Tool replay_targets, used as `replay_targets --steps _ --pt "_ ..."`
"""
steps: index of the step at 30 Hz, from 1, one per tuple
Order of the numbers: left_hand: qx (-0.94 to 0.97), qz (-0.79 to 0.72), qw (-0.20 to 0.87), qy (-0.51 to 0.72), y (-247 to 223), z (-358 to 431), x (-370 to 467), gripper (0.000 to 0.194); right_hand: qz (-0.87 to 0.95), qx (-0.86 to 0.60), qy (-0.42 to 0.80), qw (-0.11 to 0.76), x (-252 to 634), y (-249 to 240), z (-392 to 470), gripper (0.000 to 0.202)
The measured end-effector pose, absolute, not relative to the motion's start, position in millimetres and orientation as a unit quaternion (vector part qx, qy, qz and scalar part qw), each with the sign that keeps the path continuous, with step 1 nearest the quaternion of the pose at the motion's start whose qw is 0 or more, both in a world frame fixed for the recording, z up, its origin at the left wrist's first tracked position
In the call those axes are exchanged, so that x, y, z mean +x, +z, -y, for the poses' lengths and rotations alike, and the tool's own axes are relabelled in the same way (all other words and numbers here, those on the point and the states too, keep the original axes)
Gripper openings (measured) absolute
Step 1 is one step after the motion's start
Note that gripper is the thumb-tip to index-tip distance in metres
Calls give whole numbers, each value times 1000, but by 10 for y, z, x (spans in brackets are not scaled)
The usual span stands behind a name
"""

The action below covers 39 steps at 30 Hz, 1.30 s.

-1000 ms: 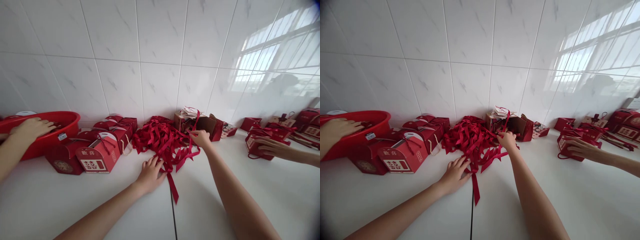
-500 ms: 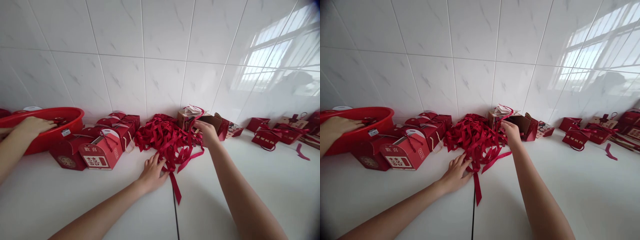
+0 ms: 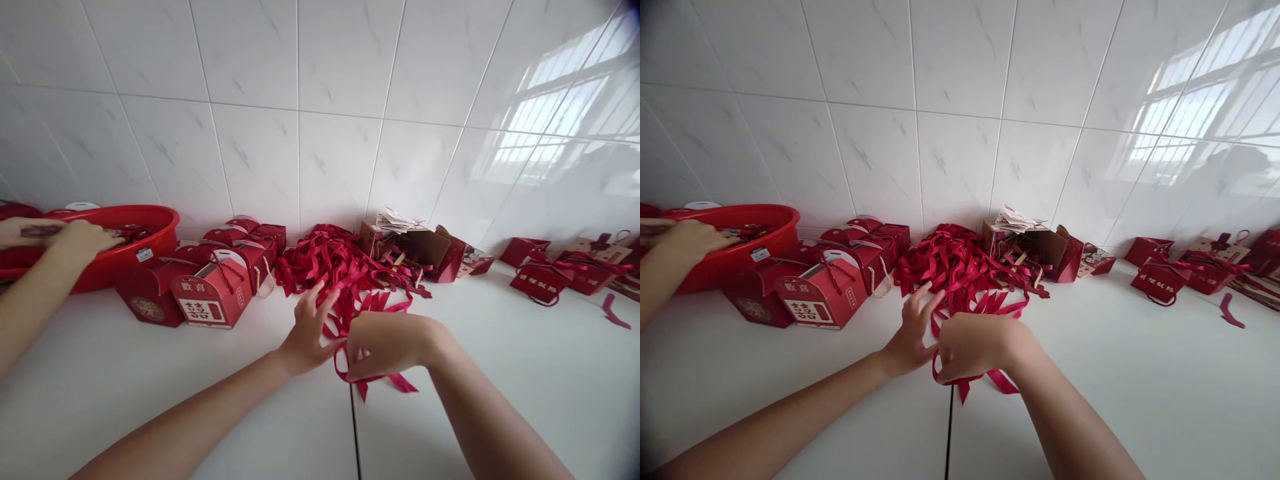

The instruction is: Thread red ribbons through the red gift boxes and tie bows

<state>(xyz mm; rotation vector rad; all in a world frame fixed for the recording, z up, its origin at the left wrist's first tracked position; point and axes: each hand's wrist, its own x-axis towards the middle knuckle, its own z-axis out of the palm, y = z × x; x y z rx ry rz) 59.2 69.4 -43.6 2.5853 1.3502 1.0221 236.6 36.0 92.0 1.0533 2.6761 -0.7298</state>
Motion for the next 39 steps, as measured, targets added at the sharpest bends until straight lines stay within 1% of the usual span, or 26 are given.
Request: replay_targets --steps 1,3,4,5,7,9,11,13,16,19,22,25,27,29,33,36,37,39 --pt "856 -415 31 307 -413 -677 582 68 -895 374 -227 86 2320 871 -381 22" --pt "890 -369 46 266 -373 -635 575 45 -897 392 -196 52 2282 808 -429 21" --pt "900 -350 57 252 -359 -614 579 37 -900 391 -187 35 2287 795 -447 21" --pt "907 -337 69 244 -350 -595 587 32 -904 387 -181 19 2303 793 -459 21" --pt "910 -320 89 248 -346 -569 606 28 -909 378 -174 -6 2355 810 -461 16" --pt "903 -318 92 276 -357 -563 619 27 -908 384 -165 -10 2409 843 -440 8" --pt "887 -334 77 310 -370 -576 616 33 -894 415 -168 6 2458 879 -414 4" --pt "869 -363 62 330 -375 -600 602 37 -874 452 -175 18 2505 911 -401 7" --pt "852 -395 75 336 -356 -625 586 40 -865 473 -166 -3 2576 946 -416 15" --pt "843 -396 125 342 -328 -602 618 33 -865 478 -151 -37 2614 978 -437 11" --pt "813 -405 224 353 -306 -523 699 24 -868 464 -162 -78 2600 1017 -421 6" --pt "786 -408 299 357 -281 -425 786 26 -875 439 -176 -103 2591 1045 -392 8" --pt "782 -398 318 359 -263 -380 821 31 -879 431 -175 -105 2615 1055 -387 7" --pt "771 -390 335 376 -253 -367 832 32 -879 431 -177 -98 2657 1060 -397 5" --pt "718 -383 389 431 -277 -429 815 29 -872 451 -183 -47 2723 1067 -432 9" --pt "681 -384 419 462 -298 -483 805 30 -861 481 -159 -43 2726 1063 -450 14" --pt "671 -384 428 468 -299 -493 804 30 -855 495 -145 -50 2723 1059 -455 17" --pt "650 -383 452 476 -292 -504 803 29 -841 525 -119 -54 2725 1042 -469 31"
